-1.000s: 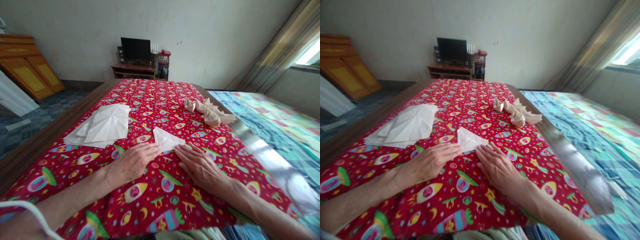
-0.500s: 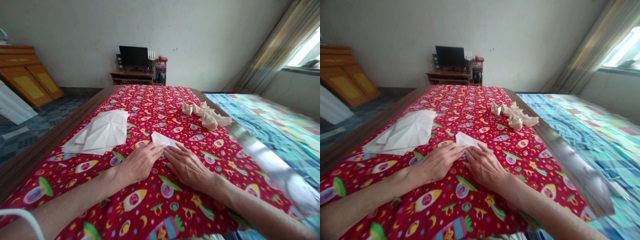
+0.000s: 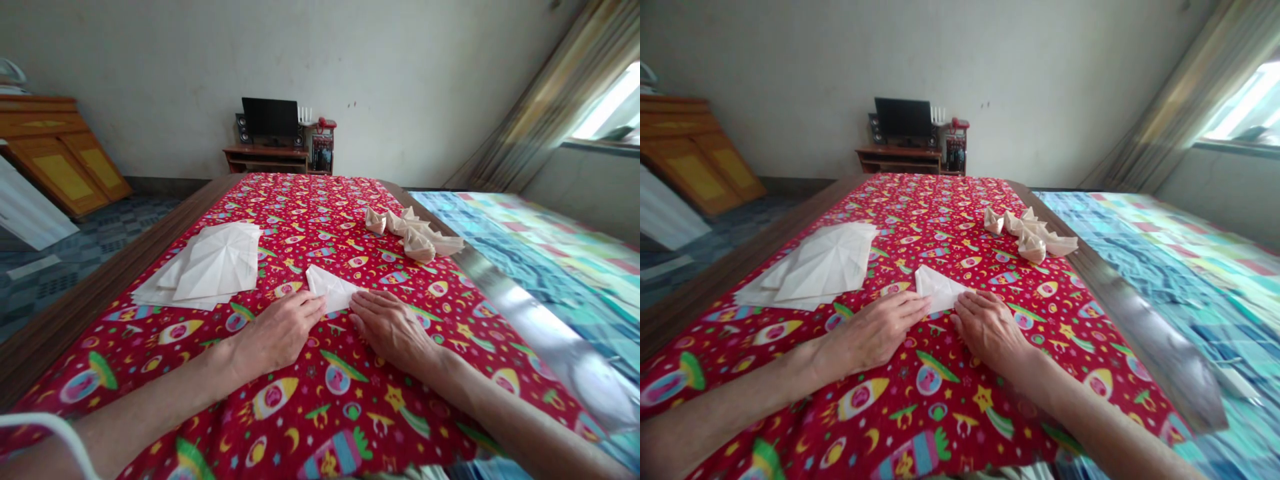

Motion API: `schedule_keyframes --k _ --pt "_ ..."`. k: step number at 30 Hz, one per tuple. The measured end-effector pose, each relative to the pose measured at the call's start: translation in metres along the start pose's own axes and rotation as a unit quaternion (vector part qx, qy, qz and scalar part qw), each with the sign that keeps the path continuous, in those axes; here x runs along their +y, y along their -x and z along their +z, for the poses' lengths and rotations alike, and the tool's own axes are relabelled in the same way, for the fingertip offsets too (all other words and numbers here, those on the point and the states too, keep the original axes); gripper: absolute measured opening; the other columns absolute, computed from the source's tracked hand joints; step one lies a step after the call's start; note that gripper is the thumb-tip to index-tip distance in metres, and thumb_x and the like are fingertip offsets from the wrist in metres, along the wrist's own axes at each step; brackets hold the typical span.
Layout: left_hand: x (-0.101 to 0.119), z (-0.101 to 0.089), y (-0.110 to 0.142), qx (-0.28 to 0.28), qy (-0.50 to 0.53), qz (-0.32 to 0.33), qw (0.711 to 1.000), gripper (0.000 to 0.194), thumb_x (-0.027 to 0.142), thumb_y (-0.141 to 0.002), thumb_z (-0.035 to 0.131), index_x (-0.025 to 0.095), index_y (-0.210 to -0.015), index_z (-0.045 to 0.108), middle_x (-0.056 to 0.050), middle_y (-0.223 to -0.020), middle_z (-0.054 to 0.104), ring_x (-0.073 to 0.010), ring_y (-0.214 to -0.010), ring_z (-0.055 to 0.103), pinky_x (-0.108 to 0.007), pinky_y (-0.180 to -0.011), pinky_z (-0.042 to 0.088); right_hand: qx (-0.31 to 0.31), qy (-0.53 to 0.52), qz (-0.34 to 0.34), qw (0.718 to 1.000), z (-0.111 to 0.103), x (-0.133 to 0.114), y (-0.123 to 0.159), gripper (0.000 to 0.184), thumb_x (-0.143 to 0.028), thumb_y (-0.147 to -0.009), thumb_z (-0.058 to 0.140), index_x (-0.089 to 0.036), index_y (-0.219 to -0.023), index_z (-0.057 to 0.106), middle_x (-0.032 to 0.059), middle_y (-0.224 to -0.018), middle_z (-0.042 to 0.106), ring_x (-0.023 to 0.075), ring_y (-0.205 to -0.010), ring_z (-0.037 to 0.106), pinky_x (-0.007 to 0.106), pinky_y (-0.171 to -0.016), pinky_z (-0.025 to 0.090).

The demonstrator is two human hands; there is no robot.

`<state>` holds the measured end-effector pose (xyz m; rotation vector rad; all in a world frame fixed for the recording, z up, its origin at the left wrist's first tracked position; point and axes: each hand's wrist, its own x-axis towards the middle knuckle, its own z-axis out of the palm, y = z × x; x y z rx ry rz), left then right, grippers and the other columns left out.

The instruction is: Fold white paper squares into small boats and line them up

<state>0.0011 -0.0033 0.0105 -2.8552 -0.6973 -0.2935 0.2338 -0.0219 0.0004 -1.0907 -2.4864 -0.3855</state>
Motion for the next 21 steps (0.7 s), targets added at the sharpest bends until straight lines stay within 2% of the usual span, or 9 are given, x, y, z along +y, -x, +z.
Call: schedule_keyframes --k 5,9,11,13,15,17,19,21 --pt "0.0 0.004 -0.005 0.034 0.071 -0.076 0.994 0.03 0.031 -0.091 0.05 0.014 -0.114 0.059 -0.006 -0.116 0.063 -0.0203 -0.109 0.052 -0.034 -0.097 0.041 -0.013 -0.025 0.03 0.999 0.008 0.01 -0.011 0.026 -0.021 -0.093 0.043 -0.017 -0.075 0.061 0.0061 -0.077 0.066 0.0162 -0.075 0.06 0.026 -0.067 0.046" --pt "-0.013 0.012 -0.009 0.06 0.106 -0.057 0.991 0.02 0.028 -0.092 0.049 0.018 -0.104 0.062 -0.003 -0.11 0.065 -0.0185 -0.102 0.055 -0.033 -0.09 0.046 -0.027 -0.046 0.044 0.998 0.017 0.027 -0.035 0.025 -0.028 -0.09 0.051 -0.017 -0.07 0.06 0.0043 -0.068 0.062 0.0154 -0.066 0.056 0.026 -0.061 0.041" --pt "-0.018 0.015 -0.009 0.074 0.107 -0.041 0.991 0.018 0.024 -0.092 0.048 0.019 -0.102 0.063 -0.003 -0.111 0.065 -0.018 -0.1 0.055 -0.033 -0.088 0.047 -0.024 -0.094 0.018 0.995 0.021 0.035 -0.053 0.018 -0.028 -0.091 0.051 -0.017 -0.084 0.063 0.0059 -0.081 0.065 0.0151 -0.074 0.058 0.026 -0.065 0.043" --pt "-0.022 0.016 -0.008 0.073 0.099 -0.022 0.992 0.02 0.021 -0.093 0.047 0.02 -0.105 0.062 -0.002 -0.112 0.064 -0.0179 -0.1 0.056 -0.034 -0.089 0.046 -0.03 -0.136 -0.039 0.989 0.027 0.041 -0.073 0.019 -0.028 -0.09 0.052 -0.017 -0.102 0.062 0.0091 -0.1 0.065 0.0167 -0.089 0.059 0.027 -0.075 0.044" --pt "-0.023 0.013 -0.006 0.062 0.08 -0.002 0.995 0.023 0.018 -0.093 0.045 0.02 -0.11 0.061 -0.003 -0.113 0.064 -0.0175 -0.101 0.056 -0.034 -0.09 0.046 -0.069 -0.167 -0.116 0.977 0.032 0.045 -0.092 0.023 -0.023 -0.089 0.053 -0.018 -0.109 0.061 0.0084 -0.104 0.064 0.0168 -0.093 0.058 0.028 -0.079 0.044" --pt "-0.023 0.009 -0.004 0.051 0.049 0.019 0.997 0.025 0.015 -0.093 0.044 0.018 -0.111 0.06 -0.005 -0.111 0.064 -0.0172 -0.102 0.056 -0.033 -0.09 0.046 -0.119 -0.189 -0.176 0.959 0.037 0.048 -0.106 0.022 -0.02 -0.088 0.053 -0.018 -0.108 0.062 0.007 -0.099 0.065 0.0161 -0.092 0.057 0.028 -0.08 0.044" --pt "-0.025 0.006 -0.003 0.053 0.01 0.028 0.998 0.024 0.013 -0.092 0.043 0.017 -0.11 0.06 -0.006 -0.109 0.065 -0.0181 -0.102 0.056 -0.034 -0.087 0.046 -0.143 -0.192 -0.181 0.954 0.037 0.053 -0.112 0.017 -0.019 -0.088 0.053 -0.017 -0.101 0.065 0.0059 -0.093 0.066 0.0155 -0.089 0.057 0.028 -0.08 0.043" --pt "-0.03 0.006 -0.003 0.057 -0.019 0.029 0.998 0.023 0.013 -0.092 0.045 0.016 -0.108 0.061 -0.006 -0.109 0.065 -0.0192 -0.1 0.056 -0.034 -0.085 0.047 -0.156 -0.178 -0.138 0.962 0.034 0.058 -0.11 0.014 -0.02 -0.088 0.054 -0.017 -0.093 0.066 0.0052 -0.088 0.066 0.0147 -0.083 0.057 0.027 -0.076 0.042"
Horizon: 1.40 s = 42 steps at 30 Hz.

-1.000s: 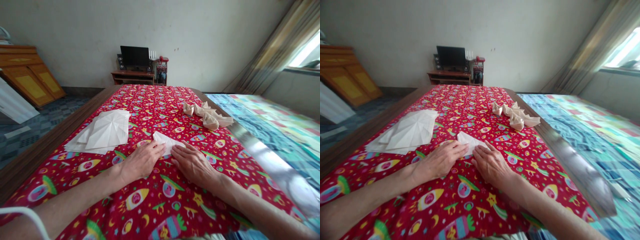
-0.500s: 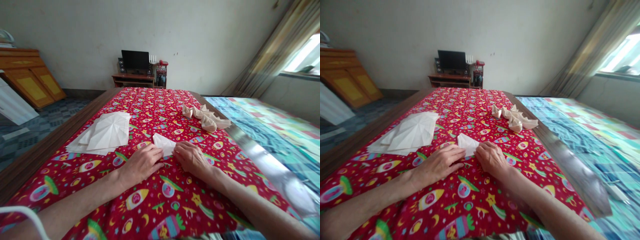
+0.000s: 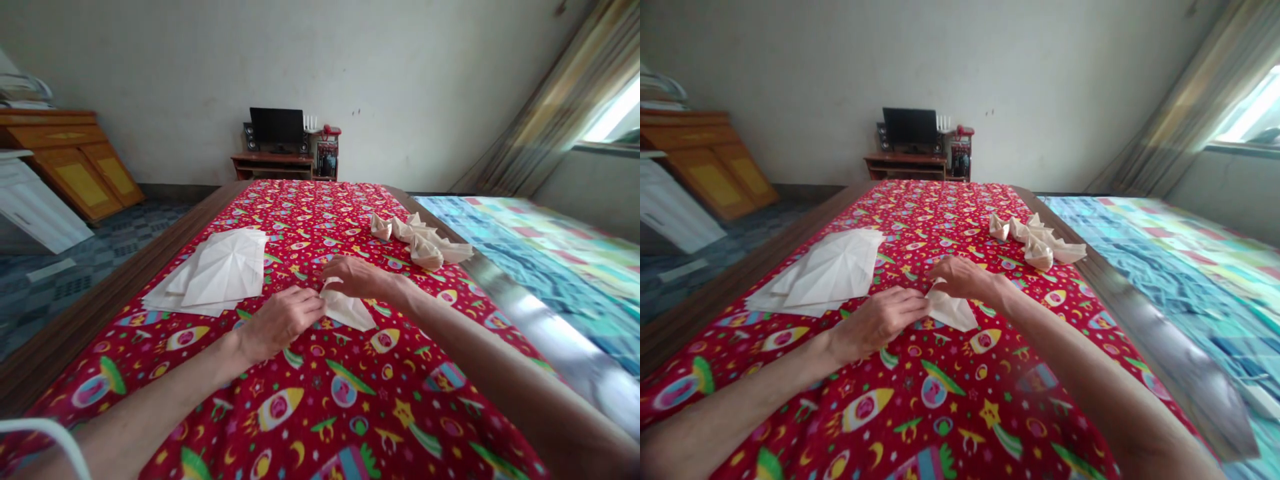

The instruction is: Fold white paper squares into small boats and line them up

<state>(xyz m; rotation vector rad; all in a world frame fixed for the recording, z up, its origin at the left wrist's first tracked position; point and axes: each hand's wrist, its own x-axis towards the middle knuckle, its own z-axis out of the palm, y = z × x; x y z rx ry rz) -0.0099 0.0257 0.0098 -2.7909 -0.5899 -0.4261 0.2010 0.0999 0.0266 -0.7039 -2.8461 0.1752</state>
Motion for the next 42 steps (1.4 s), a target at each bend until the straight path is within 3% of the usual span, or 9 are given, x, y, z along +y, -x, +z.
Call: schedule_keyframes --k 7,11,16,20,25,29,34,37,42 --pt "-0.016 0.01 -0.003 0.028 0.023 -0.021 0.999 0.026 0.01 -0.09 0.044 0.017 -0.106 0.063 -0.006 -0.113 0.064 -0.0186 -0.105 0.054 -0.034 -0.089 0.046 -0.024 -0.01 0.15 0.988 -0.009 -0.007 0.042 0.02 -0.027 -0.088 0.051 -0.015 -0.075 0.062 -0.0009 -0.065 0.057 0.0077 -0.056 0.044 0.021 -0.051 0.029" --pt "-0.008 0.004 -0.006 0.018 0.1 -0.001 0.995 0.03 0.01 -0.09 0.041 0.017 -0.108 0.064 -0.005 -0.112 0.065 -0.0168 -0.108 0.055 -0.033 -0.098 0.042 0.035 -0.046 0.227 0.972 0.001 -0.019 0.059 0.026 -0.026 -0.084 0.05 -0.015 -0.061 0.055 -0.0046 -0.054 0.046 0.0061 -0.049 0.036 0.021 -0.048 0.024" --pt "0.007 0.004 -0.008 0.01 0.126 -0.018 0.992 0.034 0.02 -0.093 0.042 0.018 -0.126 0.053 -0.005 -0.125 0.06 -0.0179 -0.119 0.051 -0.038 -0.107 0.035 0.146 -0.077 0.366 0.916 0.013 -0.03 0.071 0.028 -0.028 -0.08 0.049 -0.016 -0.056 0.056 -0.0034 -0.049 0.046 0.0076 -0.048 0.04 0.021 -0.047 0.024" --pt "0.013 0.011 -0.008 0.0 0.14 -0.074 0.987 0.048 0.031 -0.092 0.048 0.018 -0.137 0.038 -0.009 -0.136 0.051 -0.0192 -0.125 0.046 -0.038 -0.106 0.038 0.135 -0.053 0.395 0.907 0.015 -0.04 0.073 0.029 -0.028 -0.08 0.048 -0.017 -0.054 0.054 -0.0023 -0.048 0.047 0.0084 -0.047 0.042 0.021 -0.047 0.025" --pt "0.008 0.016 -0.009 0.013 0.165 -0.075 0.983 0.039 0.028 -0.092 0.049 0.017 -0.129 0.05 -0.009 -0.129 0.056 -0.0188 -0.121 0.05 -0.036 -0.103 0.041 0.119 0.065 0.355 0.925 0.016 -0.048 0.081 0.019 -0.032 -0.083 0.052 -0.018 -0.08 0.065 0.0023 -0.066 0.062 0.0136 -0.057 0.054 0.023 -0.051 0.033" --pt "0.001 0.018 -0.009 0.022 0.212 -0.081 0.974 0.029 0.03 -0.09 0.053 0.017 -0.115 0.062 -0.009 -0.122 0.061 -0.019 -0.115 0.056 -0.035 -0.1 0.045 0.163 0.094 0.195 0.963 0.016 -0.042 0.092 0.032 -0.027 -0.085 0.054 -0.017 -0.116 0.058 0.013 -0.115 0.06 0.0222 -0.097 0.059 0.032 -0.075 0.047" --pt "0.0 0.019 -0.007 0.043 0.235 -0.091 0.967 0.03 0.031 -0.088 0.055 0.017 -0.113 0.063 -0.009 -0.117 0.065 -0.0193 -0.111 0.058 -0.035 -0.098 0.047 0.104 0.013 0.034 0.994 0.013 -0.035 0.094 0.024 -0.027 -0.09 0.052 -0.019 -0.111 0.06 0.01 -0.118 0.061 0.0203 -0.111 0.054 0.035 -0.09 0.048" --pt "0.004 0.017 -0.006 0.037 0.208 -0.085 0.974 0.042 0.037 -0.084 0.061 0.016 -0.121 0.058 -0.01 -0.12 0.063 -0.0219 -0.115 0.055 -0.039 -0.1 0.045 0.096 0.017 0.023 0.995 0.012 -0.036 0.093 0.024 -0.028 -0.088 0.055 -0.018 -0.109 0.062 0.0095 -0.118 0.062 0.0208 -0.113 0.053 0.036 -0.092 0.048" --pt "0.009 0.018 -0.006 0.067 0.175 -0.081 0.979 0.03 0.027 -0.088 0.055 0.016 -0.116 0.061 -0.009 -0.114 0.066 -0.0199 -0.11 0.058 -0.037 -0.096 0.048 0.117 0.014 0.041 0.992 0.012 -0.038 0.093 0.019 -0.028 -0.087 0.058 -0.023 -0.103 0.066 0.0061 -0.112 0.066 0.0206 -0.108 0.058 0.037 -0.089 0.051"
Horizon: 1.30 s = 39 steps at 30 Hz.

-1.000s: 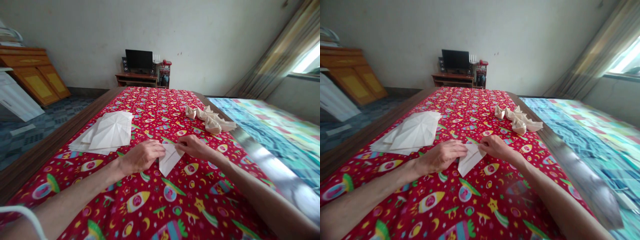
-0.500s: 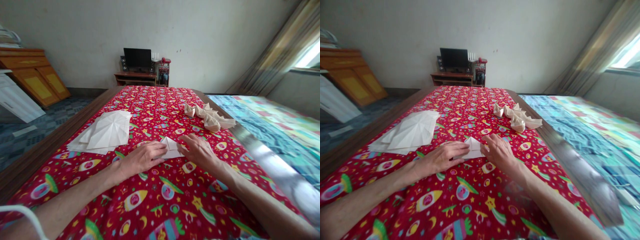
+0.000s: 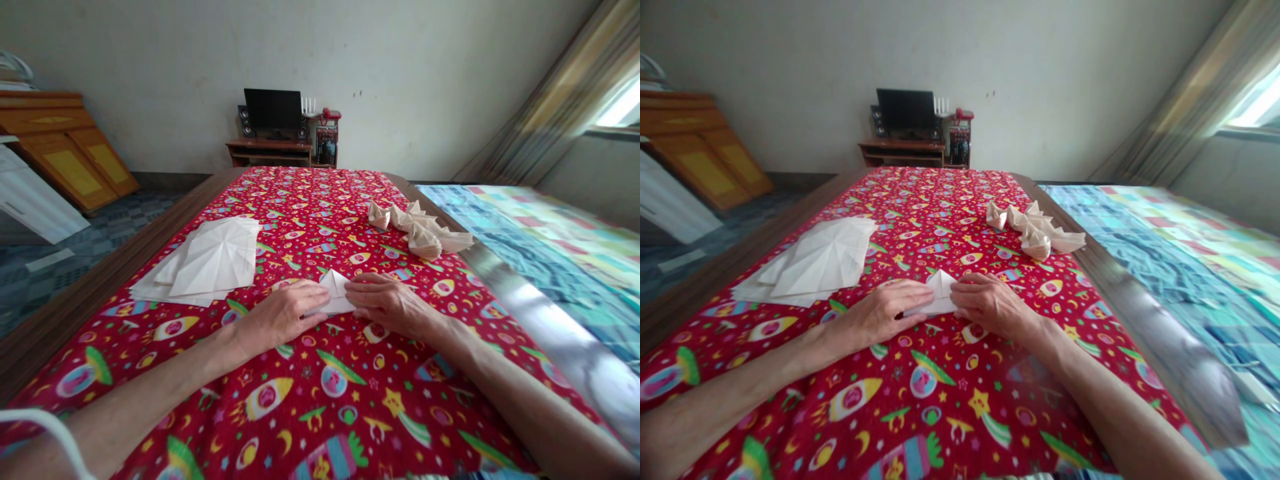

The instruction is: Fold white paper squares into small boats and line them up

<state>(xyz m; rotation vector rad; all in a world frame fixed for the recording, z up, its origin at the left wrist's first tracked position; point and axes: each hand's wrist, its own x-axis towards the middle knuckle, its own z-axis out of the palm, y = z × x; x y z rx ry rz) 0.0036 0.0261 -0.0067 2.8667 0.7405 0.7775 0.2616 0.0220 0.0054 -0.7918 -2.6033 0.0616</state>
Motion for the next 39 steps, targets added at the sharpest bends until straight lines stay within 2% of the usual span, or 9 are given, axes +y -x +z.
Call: schedule_keyframes --k 7,13,22,28,30,32,34,37,39 --pt "0.004 0.001 -0.004 0.075 0.044 -0.029 0.996 0.019 0.02 -0.088 0.053 0.015 -0.097 0.068 -0.006 -0.094 0.072 -0.0165 -0.093 0.065 -0.031 -0.087 0.052 0.027 -0.054 0.014 0.998 0.005 0.006 0.002 0.023 -0.022 -0.092 0.046 -0.02 -0.103 0.067 0.0073 -0.11 0.067 0.0182 -0.107 0.059 0.035 -0.09 0.05" --pt "0.005 0.003 -0.006 0.088 0.054 -0.08 0.991 0.018 0.016 -0.088 0.05 0.016 -0.084 0.067 -0.005 -0.088 0.069 -0.0153 -0.085 0.063 -0.029 -0.081 0.051 0.068 -0.1 0.113 0.986 0.011 0.005 0.002 0.02 -0.024 -0.09 0.048 -0.019 -0.085 0.067 0.0055 -0.09 0.069 0.0159 -0.085 0.062 0.028 -0.075 0.051" --pt "-0.005 0.005 -0.007 0.058 -0.021 -0.17 0.984 0.024 0.028 -0.088 0.053 0.016 -0.067 0.055 -0.002 -0.081 0.055 -0.015 -0.079 0.054 -0.028 -0.074 0.046 0.041 -0.067 0.252 0.965 0.008 0.001 -0.005 0.019 -0.029 -0.085 0.054 -0.018 -0.073 0.063 0.0006 -0.073 0.063 0.0116 -0.067 0.055 0.021 -0.059 0.037" --pt "-0.004 0.001 -0.008 0.016 -0.054 -0.196 0.979 0.02 0.028 -0.086 0.055 0.017 -0.069 0.054 -0.002 -0.081 0.054 -0.0159 -0.077 0.054 -0.029 -0.074 0.046 -0.008 -0.01 0.326 0.945 0.001 -0.008 -0.012 0.023 -0.035 -0.082 0.055 -0.019 -0.065 0.058 -0.0006 -0.066 0.059 0.01 -0.057 0.049 0.022 -0.052 0.028" --pt "-0.003 0.001 -0.008 0.019 -0.062 -0.207 0.976 0.012 0.027 -0.084 0.057 0.016 -0.078 0.057 -0.003 -0.084 0.055 -0.0175 -0.08 0.055 -0.031 -0.075 0.047 -0.014 0.001 0.335 0.942 0.001 -0.007 -0.013 0.023 -0.035 -0.082 0.054 -0.019 -0.065 0.057 -0.0007 -0.065 0.059 0.0102 -0.057 0.049 0.023 -0.053 0.027" --pt "-0.002 0.0 -0.01 0.033 -0.078 -0.194 0.977 0.018 0.024 -0.084 0.057 0.016 -0.1 0.059 -0.006 -0.099 0.057 -0.0204 -0.092 0.054 -0.034 -0.083 0.047 -0.004 0.009 0.336 0.942 0.004 -0.004 -0.011 0.022 -0.037 -0.081 0.055 -0.019 -0.068 0.056 -0.0007 -0.066 0.059 0.0108 -0.057 0.049 0.023 -0.053 0.027" --pt "0.001 -0.001 -0.011 0.027 -0.099 -0.136 0.985 0.033 0.02 -0.087 0.052 0.021 -0.12 0.052 -0.007 -0.123 0.052 -0.0224 -0.109 0.049 -0.038 -0.093 0.043 0.02 0.019 0.323 0.946 0.008 0.001 -0.008 0.02 -0.038 -0.08 0.056 -0.02 -0.074 0.056 -0.0006 -0.069 0.059 0.0117 -0.06 0.05 0.023 -0.054 0.029" --pt "0.003 -0.001 -0.012 -0.055 -0.107 -0.024 0.992 0.04 0.015 -0.091 0.044 0.03 -0.127 0.05 0.001 -0.14 0.044 -0.0225 -0.126 0.036 -0.04 -0.102 0.035 0.068 0.051 0.276 0.957 0.012 0.003 -0.004 0.018 -0.037 -0.079 0.058 -0.02 -0.082 0.056 0.0014 -0.075 0.06 0.0145 -0.066 0.052 0.025 -0.058 0.034" --pt "0.004 -0.001 -0.012 -0.107 -0.102 0.006 0.989 0.044 0.012 -0.091 0.041 0.028 -0.131 0.047 0.002 -0.14 0.046 -0.0218 -0.132 0.029 -0.04 -0.108 0.028 0.092 0.08 0.248 0.961 0.012 0.0 -0.002 0.015 -0.033 -0.08 0.058 -0.02 -0.086 0.055 0.0042 -0.08 0.06 0.0174 -0.073 0.053 0.027 -0.063 0.037"
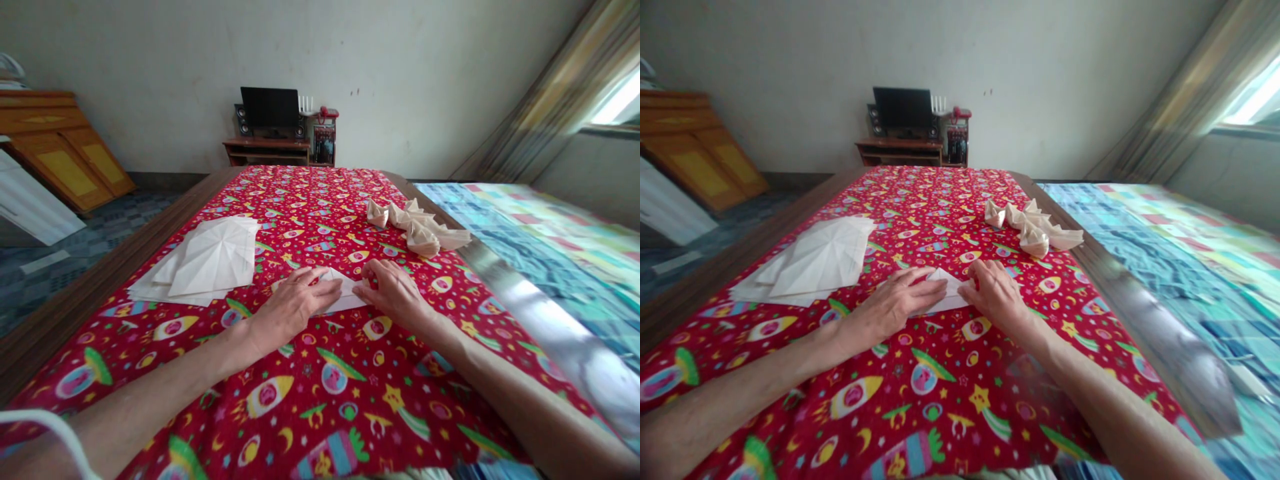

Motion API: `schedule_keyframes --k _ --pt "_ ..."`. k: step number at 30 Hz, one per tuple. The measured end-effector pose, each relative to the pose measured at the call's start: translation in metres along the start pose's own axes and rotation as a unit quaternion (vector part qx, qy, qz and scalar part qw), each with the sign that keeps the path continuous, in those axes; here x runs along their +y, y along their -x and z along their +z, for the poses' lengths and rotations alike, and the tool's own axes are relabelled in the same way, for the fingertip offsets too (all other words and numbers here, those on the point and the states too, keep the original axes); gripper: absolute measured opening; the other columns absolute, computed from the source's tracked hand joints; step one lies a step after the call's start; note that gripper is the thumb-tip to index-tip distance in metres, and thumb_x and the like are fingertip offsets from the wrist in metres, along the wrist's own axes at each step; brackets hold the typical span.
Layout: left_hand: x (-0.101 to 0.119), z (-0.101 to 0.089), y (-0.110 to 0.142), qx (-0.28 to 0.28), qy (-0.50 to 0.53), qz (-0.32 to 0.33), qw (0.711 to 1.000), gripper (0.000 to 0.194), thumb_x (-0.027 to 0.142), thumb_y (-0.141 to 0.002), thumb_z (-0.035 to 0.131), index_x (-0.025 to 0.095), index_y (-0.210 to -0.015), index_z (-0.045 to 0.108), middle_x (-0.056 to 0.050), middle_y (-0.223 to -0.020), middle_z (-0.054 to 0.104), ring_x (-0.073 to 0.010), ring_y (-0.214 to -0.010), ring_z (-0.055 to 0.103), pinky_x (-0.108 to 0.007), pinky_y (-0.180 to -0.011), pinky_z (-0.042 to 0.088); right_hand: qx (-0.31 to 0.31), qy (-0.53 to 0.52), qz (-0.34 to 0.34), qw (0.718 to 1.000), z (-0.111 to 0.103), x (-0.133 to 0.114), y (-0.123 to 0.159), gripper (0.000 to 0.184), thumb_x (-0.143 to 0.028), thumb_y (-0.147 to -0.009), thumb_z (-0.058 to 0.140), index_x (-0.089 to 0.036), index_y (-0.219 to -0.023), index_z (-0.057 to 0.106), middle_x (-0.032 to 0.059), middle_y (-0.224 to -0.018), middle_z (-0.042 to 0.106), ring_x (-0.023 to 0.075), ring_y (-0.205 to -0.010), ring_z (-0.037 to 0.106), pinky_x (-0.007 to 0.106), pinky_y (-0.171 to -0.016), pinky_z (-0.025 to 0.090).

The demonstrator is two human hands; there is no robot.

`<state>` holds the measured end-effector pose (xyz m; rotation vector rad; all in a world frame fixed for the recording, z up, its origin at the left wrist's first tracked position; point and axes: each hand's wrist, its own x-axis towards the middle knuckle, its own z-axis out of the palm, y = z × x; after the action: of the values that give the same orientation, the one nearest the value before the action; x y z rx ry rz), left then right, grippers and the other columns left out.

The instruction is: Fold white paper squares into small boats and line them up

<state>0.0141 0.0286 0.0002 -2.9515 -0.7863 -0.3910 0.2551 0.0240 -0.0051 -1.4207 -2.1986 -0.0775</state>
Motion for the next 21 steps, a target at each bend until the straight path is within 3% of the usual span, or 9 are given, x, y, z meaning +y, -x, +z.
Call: schedule_keyframes --k 3,5,9,12,17,21 --pt "0.0 0.0 0.001 -0.034 0.001 0.004 0.999 0.052 0.008 -0.087 0.039 0.024 -0.136 0.042 0.002 -0.141 0.045 -0.0211 -0.137 0.023 -0.043 -0.113 0.017 0.019 0.004 -0.022 1.0 -0.004 -0.004 0.003 0.01 -0.029 -0.082 0.056 -0.021 -0.088 0.055 0.0063 -0.085 0.06 0.0194 -0.078 0.053 0.029 -0.067 0.039" --pt "-0.001 -0.002 0.003 -0.046 -0.001 0.005 0.999 0.056 0.005 -0.083 0.039 0.022 -0.137 0.041 0.001 -0.143 0.043 -0.0214 -0.139 0.021 -0.044 -0.113 0.014 -0.001 -0.027 -0.005 1.0 -0.006 -0.002 0.003 0.007 -0.029 -0.082 0.055 -0.021 -0.084 0.055 0.0036 -0.08 0.06 0.0171 -0.073 0.053 0.028 -0.065 0.039" --pt "-0.002 -0.008 0.01 -0.047 -0.004 -0.012 0.999 0.058 0.002 -0.081 0.037 0.022 -0.135 0.044 0.002 -0.141 0.045 -0.0201 -0.139 0.023 -0.044 -0.112 0.019 -0.069 -0.075 0.087 0.991 -0.005 0.01 0.002 0.013 -0.032 -0.078 0.06 -0.021 -0.074 0.054 -0.0026 -0.069 0.059 0.0126 -0.064 0.052 0.024 -0.058 0.035" --pt "-0.004 -0.009 0.017 -0.042 -0.003 -0.023 0.999 0.058 0.002 -0.081 0.038 0.022 -0.134 0.046 0.003 -0.141 0.045 -0.0193 -0.137 0.026 -0.043 -0.112 0.021 -0.068 -0.067 0.097 0.991 -0.004 0.016 0.002 0.013 -0.032 -0.077 0.062 -0.021 -0.073 0.056 -0.0025 -0.07 0.059 0.0128 -0.066 0.053 0.024 -0.058 0.035" --pt "-0.004 -0.013 0.026 -0.039 -0.006 -0.025 0.999 0.057 0.0 -0.08 0.037 0.022 -0.131 0.05 0.002 -0.138 0.049 -0.0198 -0.135 0.032 -0.044 -0.112 0.024 -0.012 -0.027 -0.032 0.999 -0.005 0.006 0.006 0.011 -0.025 -0.085 0.056 -0.02 -0.094 0.061 0.0051 -0.089 0.062 0.0174 -0.082 0.053 0.029 -0.07 0.041" --pt "-0.003 -0.016 0.03 -0.031 -0.012 -0.027 0.999 0.061 -0.003 -0.076 0.037 0.023 -0.129 0.051 0.002 -0.137 0.05 -0.0195 -0.134 0.033 -0.044 -0.111 0.025 -0.062 0.005 -0.165 0.984 -0.009 -0.006 0.007 0.016 -0.019 -0.09 0.05 -0.021 -0.095 0.065 0.007 -0.099 0.062 0.0191 -0.09 0.051 0.03 -0.073 0.042"
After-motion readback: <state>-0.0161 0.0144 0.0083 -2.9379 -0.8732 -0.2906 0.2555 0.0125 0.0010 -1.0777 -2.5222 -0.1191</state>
